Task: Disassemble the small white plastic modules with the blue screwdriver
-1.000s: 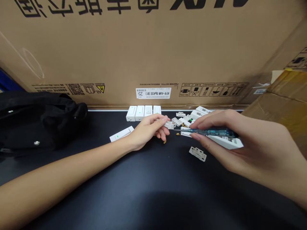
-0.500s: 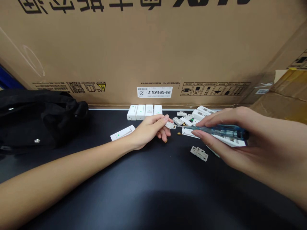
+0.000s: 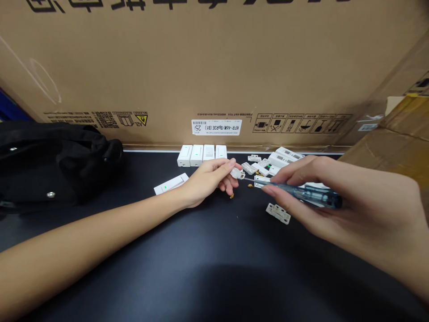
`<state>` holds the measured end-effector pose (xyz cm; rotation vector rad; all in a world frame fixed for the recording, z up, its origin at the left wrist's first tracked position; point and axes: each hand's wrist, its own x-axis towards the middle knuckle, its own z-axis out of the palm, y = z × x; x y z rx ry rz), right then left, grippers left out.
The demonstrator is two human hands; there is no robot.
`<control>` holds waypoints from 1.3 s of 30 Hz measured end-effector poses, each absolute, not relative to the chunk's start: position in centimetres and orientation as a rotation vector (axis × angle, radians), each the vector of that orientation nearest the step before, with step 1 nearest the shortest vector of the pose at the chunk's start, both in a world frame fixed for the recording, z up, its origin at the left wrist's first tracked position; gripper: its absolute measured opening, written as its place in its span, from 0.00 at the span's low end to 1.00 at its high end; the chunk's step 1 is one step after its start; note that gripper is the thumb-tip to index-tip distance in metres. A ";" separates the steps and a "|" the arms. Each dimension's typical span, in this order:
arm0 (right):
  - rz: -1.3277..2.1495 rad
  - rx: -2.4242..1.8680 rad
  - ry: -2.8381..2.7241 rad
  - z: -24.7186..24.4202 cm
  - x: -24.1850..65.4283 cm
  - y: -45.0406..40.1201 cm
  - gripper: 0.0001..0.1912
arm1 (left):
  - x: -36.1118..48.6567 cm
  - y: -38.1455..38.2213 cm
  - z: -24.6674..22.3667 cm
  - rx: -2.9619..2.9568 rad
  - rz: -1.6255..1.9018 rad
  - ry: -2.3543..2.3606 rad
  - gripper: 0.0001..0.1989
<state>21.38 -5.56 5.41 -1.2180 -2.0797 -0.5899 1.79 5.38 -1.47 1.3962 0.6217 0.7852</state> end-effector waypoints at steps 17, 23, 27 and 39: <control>-0.543 -1.159 -2.145 5.5 21.5 -5.1 0.04 | 2.0 5.3 -1.4 1.324 0.787 0.651 0.18; -0.562 -1.118 -2.146 5.4 21.5 -4.9 0.04 | 2.0 5.2 -1.3 1.311 0.789 0.646 0.17; -0.566 -1.122 -2.135 5.5 21.6 -5.0 0.04 | 1.9 5.2 -1.2 1.302 0.789 0.637 0.17; -0.566 -1.119 -2.139 5.3 21.5 -4.9 0.03 | 1.9 5.1 -1.2 1.275 0.791 0.674 0.19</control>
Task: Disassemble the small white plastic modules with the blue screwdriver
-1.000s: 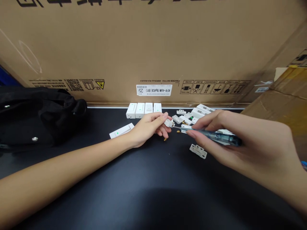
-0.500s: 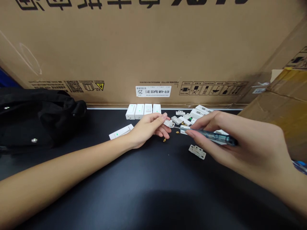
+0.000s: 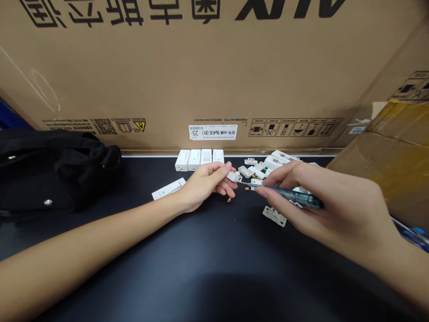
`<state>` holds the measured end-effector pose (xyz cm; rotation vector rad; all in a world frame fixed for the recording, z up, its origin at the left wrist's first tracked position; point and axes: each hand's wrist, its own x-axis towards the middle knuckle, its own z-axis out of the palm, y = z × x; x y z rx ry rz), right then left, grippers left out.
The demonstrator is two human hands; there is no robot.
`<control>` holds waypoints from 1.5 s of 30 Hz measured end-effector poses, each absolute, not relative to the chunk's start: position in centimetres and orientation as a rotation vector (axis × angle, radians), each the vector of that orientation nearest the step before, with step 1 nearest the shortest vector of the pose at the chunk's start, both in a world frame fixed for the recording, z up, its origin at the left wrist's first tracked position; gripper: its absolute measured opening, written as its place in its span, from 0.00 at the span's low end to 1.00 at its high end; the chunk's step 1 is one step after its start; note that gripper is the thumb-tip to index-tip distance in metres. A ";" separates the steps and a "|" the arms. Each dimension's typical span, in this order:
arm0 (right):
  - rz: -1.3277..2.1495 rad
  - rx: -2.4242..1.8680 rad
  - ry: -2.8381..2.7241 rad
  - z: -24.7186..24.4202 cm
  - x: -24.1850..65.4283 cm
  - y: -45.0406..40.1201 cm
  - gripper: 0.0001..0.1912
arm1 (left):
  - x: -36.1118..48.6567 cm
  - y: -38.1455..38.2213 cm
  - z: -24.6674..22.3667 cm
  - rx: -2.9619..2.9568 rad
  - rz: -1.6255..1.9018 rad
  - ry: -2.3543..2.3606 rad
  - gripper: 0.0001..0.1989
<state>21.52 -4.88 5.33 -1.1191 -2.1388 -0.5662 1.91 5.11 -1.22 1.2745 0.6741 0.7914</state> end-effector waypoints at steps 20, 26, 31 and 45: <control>-0.571 -1.156 -2.084 5.3 21.1 -5.2 0.02 | 1.9 5.2 -1.2 1.266 0.790 0.667 0.19; -0.578 -1.186 -2.045 5.3 21.1 -5.3 0.03 | 1.9 5.2 -1.1 1.275 0.807 0.653 0.19; -0.576 -1.155 -2.070 5.2 21.2 -5.1 0.03 | 1.9 5.3 -1.2 1.265 0.805 0.652 0.19; -0.583 -1.143 -2.069 4.3 21.0 -4.8 0.05 | 1.8 5.0 -1.0 1.271 0.755 0.632 0.19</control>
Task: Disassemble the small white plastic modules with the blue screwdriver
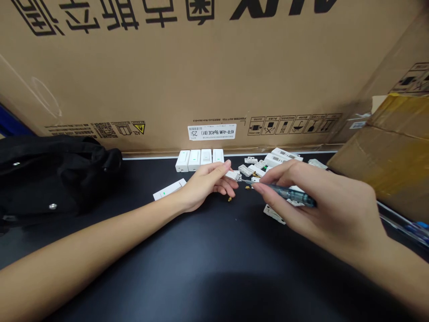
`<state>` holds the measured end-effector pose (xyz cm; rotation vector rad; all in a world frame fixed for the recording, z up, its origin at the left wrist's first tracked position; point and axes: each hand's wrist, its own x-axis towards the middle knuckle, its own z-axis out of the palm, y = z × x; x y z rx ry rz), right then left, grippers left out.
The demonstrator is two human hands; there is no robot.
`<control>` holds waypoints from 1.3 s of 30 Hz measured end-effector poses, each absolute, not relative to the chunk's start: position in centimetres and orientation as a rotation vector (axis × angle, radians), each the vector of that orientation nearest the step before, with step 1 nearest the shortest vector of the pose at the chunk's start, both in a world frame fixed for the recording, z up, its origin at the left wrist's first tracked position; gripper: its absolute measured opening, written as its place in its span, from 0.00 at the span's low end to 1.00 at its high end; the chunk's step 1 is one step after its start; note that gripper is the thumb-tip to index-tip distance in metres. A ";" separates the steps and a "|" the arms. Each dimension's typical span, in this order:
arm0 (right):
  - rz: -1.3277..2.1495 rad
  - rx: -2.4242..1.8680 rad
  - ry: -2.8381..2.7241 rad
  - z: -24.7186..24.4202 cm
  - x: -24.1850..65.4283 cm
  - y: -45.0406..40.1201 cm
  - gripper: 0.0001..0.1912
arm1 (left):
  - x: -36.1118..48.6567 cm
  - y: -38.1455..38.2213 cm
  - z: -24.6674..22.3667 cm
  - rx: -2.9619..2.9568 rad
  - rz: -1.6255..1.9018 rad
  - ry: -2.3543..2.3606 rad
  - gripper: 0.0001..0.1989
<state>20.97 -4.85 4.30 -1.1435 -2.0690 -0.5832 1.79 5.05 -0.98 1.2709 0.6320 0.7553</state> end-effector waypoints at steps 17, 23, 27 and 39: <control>-0.703 -1.124 -1.988 4.0 20.5 -4.9 0.07 | 2.0 4.9 -1.5 1.415 0.726 0.627 0.20; -0.726 -1.159 -1.895 5.2 21.0 -5.1 0.07 | 2.0 5.0 -1.4 1.290 0.863 0.618 0.18; -0.723 -1.139 -1.835 5.7 21.6 -5.0 0.09 | 1.8 5.0 -1.5 1.362 0.942 0.687 0.15; -0.688 -1.073 -1.860 5.6 22.7 -4.1 0.10 | -0.2 5.4 -1.2 2.678 0.664 1.030 0.13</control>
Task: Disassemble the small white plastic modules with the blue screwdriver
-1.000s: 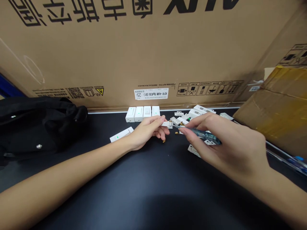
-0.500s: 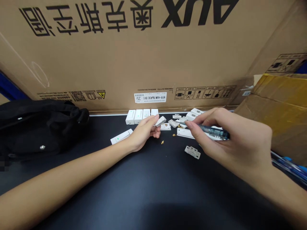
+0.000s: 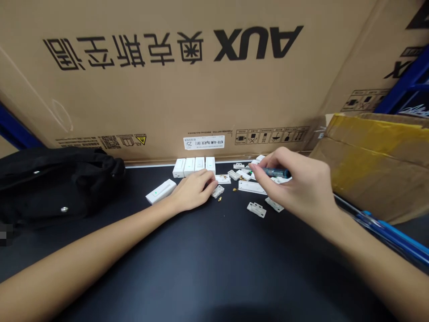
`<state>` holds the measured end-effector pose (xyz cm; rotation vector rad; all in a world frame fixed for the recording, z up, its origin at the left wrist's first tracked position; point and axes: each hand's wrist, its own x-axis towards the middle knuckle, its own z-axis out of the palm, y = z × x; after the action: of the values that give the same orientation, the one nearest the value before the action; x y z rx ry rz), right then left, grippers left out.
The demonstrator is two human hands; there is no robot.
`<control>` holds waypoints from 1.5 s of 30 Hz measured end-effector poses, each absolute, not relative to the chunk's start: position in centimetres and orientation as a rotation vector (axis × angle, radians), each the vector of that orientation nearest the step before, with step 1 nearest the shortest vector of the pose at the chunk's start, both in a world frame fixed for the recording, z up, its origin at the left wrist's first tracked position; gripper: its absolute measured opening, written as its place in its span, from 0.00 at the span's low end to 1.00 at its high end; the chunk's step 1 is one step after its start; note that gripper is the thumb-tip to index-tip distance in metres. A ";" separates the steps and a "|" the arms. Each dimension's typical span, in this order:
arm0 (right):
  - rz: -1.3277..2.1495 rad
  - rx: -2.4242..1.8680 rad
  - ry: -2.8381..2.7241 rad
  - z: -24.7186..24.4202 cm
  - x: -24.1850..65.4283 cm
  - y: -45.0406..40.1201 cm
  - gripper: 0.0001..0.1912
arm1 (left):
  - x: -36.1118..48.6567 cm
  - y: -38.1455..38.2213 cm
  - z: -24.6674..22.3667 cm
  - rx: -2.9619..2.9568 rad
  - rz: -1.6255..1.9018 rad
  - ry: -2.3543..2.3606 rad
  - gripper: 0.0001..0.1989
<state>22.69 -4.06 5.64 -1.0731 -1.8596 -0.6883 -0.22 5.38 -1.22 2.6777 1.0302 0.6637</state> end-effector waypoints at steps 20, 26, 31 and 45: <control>-0.674 -1.144 -1.931 5.3 23.0 -3.8 0.10 | -0.3 4.8 -1.3 2.793 0.526 1.171 0.12; -0.691 -1.117 -1.931 5.6 22.6 -4.0 0.10 | -0.4 5.0 -1.3 2.663 0.675 1.070 0.10; -0.695 -1.124 -1.938 5.7 22.5 -4.1 0.10 | -0.3 5.2 -1.6 2.639 0.868 0.934 0.06; -0.597 -1.123 -1.977 5.7 22.3 -4.3 0.10 | -0.6 4.6 -1.3 2.744 1.052 0.735 0.07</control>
<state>22.25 -4.31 5.74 -1.1226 -1.9771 -0.5974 -0.60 4.62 -1.34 2.7439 0.7346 1.0525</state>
